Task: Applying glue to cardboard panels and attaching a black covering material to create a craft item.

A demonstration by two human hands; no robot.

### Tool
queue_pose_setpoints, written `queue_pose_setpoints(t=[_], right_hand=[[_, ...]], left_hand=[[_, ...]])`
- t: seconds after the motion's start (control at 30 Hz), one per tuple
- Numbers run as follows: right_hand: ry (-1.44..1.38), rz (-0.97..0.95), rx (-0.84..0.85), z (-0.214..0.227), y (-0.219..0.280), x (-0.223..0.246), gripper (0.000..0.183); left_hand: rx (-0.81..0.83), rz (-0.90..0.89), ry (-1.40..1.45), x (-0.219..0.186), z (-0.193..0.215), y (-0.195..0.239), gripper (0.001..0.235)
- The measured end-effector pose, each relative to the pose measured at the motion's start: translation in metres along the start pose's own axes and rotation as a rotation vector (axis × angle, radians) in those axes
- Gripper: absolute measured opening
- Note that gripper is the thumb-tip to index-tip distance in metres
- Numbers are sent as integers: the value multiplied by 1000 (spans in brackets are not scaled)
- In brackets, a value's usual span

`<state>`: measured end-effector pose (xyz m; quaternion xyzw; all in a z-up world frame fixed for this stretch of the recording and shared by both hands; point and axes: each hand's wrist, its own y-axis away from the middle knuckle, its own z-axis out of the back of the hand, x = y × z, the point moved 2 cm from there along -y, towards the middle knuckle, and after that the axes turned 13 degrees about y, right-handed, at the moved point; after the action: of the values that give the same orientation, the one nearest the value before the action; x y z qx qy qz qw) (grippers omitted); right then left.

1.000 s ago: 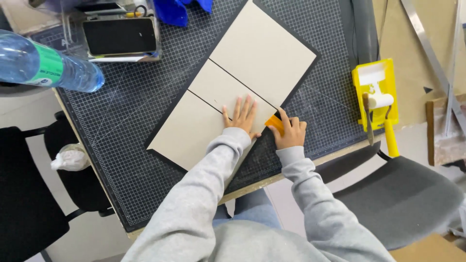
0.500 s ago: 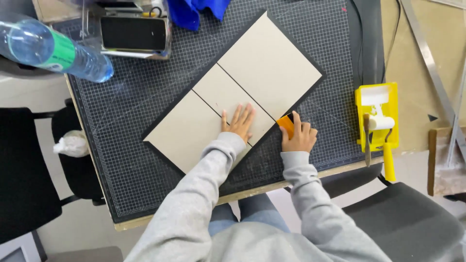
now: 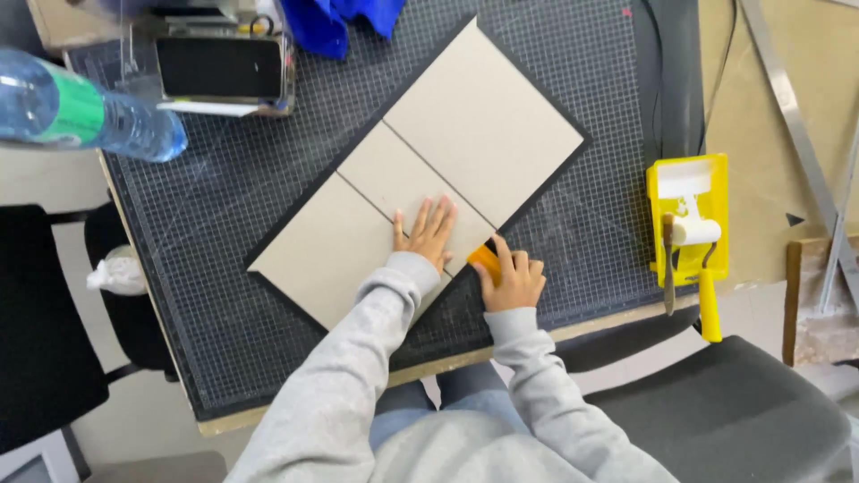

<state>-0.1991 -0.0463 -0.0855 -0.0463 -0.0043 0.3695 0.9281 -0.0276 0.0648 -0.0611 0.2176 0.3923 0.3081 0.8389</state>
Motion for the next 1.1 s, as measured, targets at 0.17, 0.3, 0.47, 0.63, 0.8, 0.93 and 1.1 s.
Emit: queue_pose_setpoints(t=[0.17, 0.3, 0.47, 0.63, 0.8, 0.93, 1.1], right_hand=[[60, -21, -89, 7, -25, -5, 63], [110, 30, -47, -1, -2, 8, 64], [38, -112, 2, -4, -64, -10, 71], [-271, -155, -26, -5, -8, -9, 76], [-149, -128, -37, -9, 65, 29, 78], [-66, -188, -117, -7, 65, 41, 78], [-30, -243, -53, 17, 104, 67, 70]], left_hand=[[-53, -21, 13, 0, -4, 3, 85], [-13, -9, 3, 2, -1, -8, 84], [-72, -76, 126, 24, -11, -9, 79], [-106, 143, 102, 26, 25, 88, 93], [-13, 140, 20, 16, 36, 121, 134], [33, 171, -60, 21, 27, 119, 136], [37, 162, -79, 25, 20, 109, 136]])
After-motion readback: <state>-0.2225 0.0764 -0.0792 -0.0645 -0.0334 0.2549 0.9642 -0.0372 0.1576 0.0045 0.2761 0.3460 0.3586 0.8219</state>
